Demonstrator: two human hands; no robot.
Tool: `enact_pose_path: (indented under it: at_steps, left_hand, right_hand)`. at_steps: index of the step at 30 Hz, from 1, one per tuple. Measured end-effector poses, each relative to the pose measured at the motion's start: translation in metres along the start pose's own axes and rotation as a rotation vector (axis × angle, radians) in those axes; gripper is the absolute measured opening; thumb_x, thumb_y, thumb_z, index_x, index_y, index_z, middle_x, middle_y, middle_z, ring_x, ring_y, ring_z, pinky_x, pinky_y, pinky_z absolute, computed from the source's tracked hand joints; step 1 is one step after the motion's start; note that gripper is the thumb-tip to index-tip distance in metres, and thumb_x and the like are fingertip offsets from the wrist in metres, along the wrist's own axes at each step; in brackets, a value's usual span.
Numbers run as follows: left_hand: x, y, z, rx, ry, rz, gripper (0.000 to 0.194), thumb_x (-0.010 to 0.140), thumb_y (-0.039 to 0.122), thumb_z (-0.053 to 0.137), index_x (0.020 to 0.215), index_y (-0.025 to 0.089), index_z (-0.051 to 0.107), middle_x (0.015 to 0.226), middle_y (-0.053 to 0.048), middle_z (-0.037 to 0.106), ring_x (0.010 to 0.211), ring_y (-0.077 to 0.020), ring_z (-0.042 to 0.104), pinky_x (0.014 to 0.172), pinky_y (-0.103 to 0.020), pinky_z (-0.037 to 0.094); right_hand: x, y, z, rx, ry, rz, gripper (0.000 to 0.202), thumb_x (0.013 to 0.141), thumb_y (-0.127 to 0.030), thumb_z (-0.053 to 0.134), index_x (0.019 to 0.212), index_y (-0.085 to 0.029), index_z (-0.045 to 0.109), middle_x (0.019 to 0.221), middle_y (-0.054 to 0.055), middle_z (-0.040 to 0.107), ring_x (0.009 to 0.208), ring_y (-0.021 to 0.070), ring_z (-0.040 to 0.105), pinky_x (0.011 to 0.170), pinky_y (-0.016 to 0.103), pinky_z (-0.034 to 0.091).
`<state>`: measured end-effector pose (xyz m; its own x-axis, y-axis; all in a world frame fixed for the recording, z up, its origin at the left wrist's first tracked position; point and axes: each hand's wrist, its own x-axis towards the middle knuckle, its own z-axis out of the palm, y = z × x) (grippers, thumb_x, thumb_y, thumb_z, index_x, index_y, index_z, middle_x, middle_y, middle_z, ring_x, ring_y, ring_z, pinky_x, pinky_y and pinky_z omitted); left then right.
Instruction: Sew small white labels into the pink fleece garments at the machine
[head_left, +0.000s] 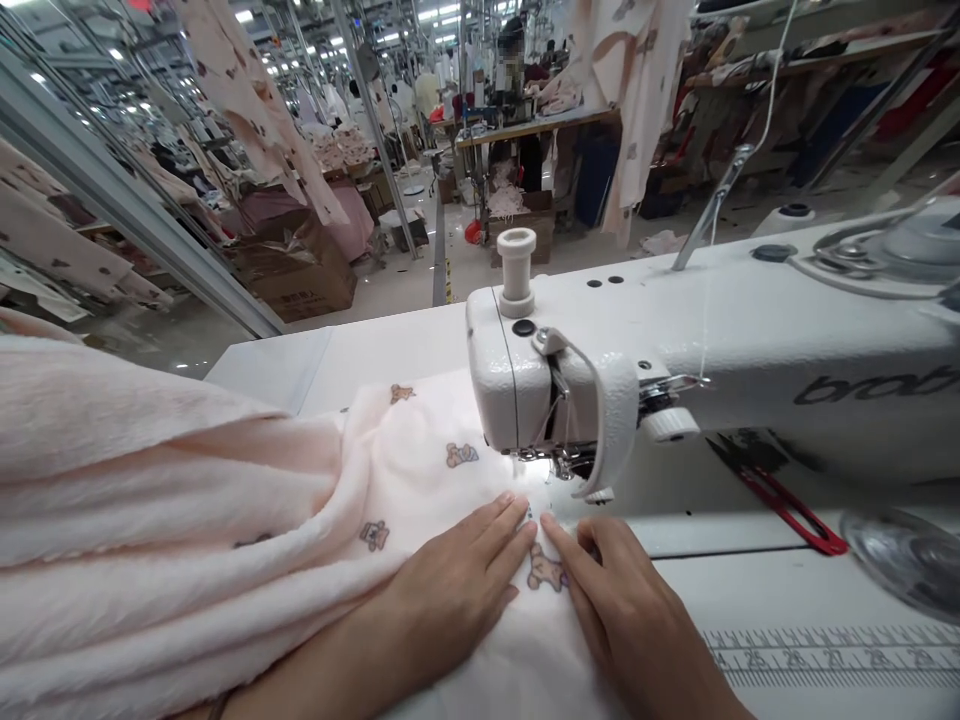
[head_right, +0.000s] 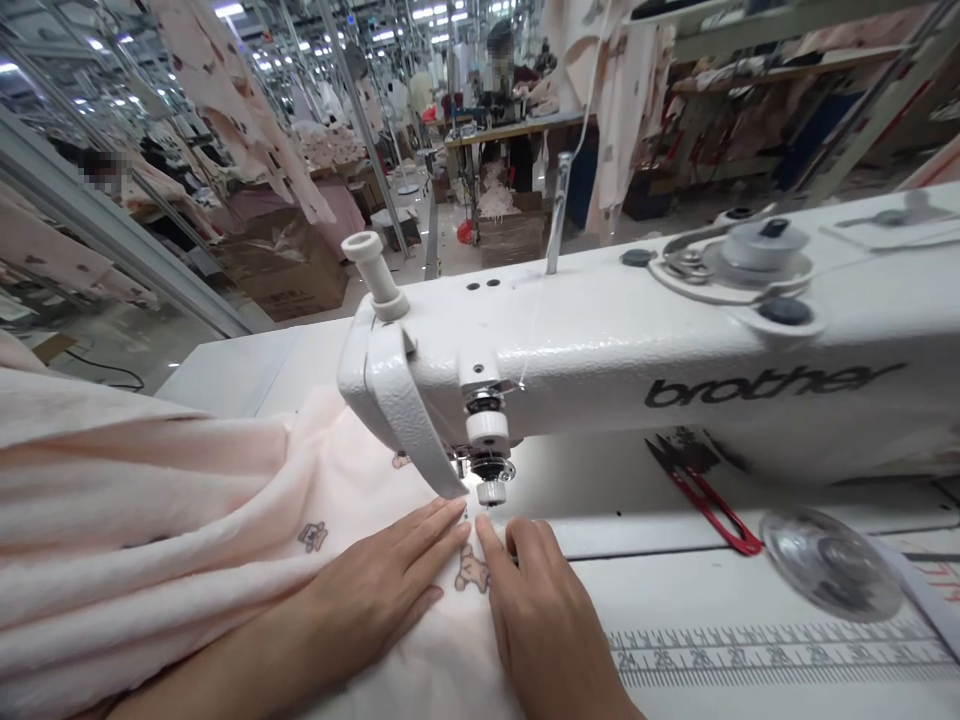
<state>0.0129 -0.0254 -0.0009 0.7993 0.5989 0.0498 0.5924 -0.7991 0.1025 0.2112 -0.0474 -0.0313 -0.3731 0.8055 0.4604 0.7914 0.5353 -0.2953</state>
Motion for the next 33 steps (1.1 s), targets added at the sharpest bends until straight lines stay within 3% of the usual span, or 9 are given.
enact_pose_path:
  at_steps: [5, 10, 24, 29, 33]
  left_hand:
    - [-0.001, -0.016, -0.008, -0.045, -0.007, -0.011, 0.044, 0.092, 0.018, 0.04, 0.135, 0.009, 0.037, 0.138, -0.016, 0.043, 0.131, -0.0251, 0.038, 0.107, -0.04, 0.039]
    - [0.004, -0.03, -0.019, -0.094, -0.08, -0.023, 0.039, 0.092, 0.02, 0.04, 0.13, 0.011, 0.042, 0.138, -0.015, 0.042, 0.13, -0.0238, 0.039, 0.109, -0.04, 0.036]
    - [0.006, -0.039, -0.017, -0.101, -0.015, -0.017, 0.037, 0.094, 0.022, 0.037, 0.128, 0.01, 0.044, 0.136, -0.015, 0.044, 0.131, -0.024, 0.038, 0.111, -0.041, 0.035]
    - [0.007, -0.038, -0.018, -0.12, -0.003, -0.015, 0.036, 0.094, 0.022, 0.036, 0.128, 0.012, 0.044, 0.135, -0.014, 0.044, 0.13, -0.0229, 0.038, 0.11, -0.042, 0.037]
    - [0.009, -0.04, -0.019, -0.146, -0.029, -0.021, 0.035, 0.094, 0.021, 0.036, 0.126, 0.013, 0.045, 0.135, -0.013, 0.043, 0.131, -0.0224, 0.036, 0.111, -0.041, 0.035]
  right_hand:
    - [0.017, 0.004, 0.006, -0.086, 0.08, -0.103, 0.033, 0.088, -0.006, 0.036, 0.11, -0.006, 0.06, 0.081, 0.011, 0.051, 0.074, 0.0188, 0.051, 0.065, 0.031, 0.05]
    - [0.023, 0.006, 0.017, -0.145, 0.139, -0.097, 0.032, 0.089, -0.008, 0.035, 0.106, -0.009, 0.062, 0.086, 0.012, 0.057, 0.064, 0.0166, 0.049, 0.059, 0.028, 0.045]
    - [0.028, 0.007, 0.019, -0.193, 0.03, -0.049, 0.04, 0.087, -0.009, 0.03, 0.114, -0.014, 0.059, 0.082, 0.008, 0.059, 0.052, 0.0137, 0.048, 0.048, 0.026, 0.04]
    - [0.024, 0.009, 0.019, -0.195, 0.048, -0.071, 0.039, 0.086, -0.008, 0.031, 0.109, -0.013, 0.062, 0.087, 0.011, 0.058, 0.063, 0.0158, 0.051, 0.055, 0.025, 0.045]
    - [0.024, 0.01, 0.02, -0.228, 0.069, -0.077, 0.041, 0.085, -0.006, 0.03, 0.107, -0.013, 0.063, 0.087, 0.011, 0.059, 0.058, 0.014, 0.047, 0.053, 0.025, 0.043]
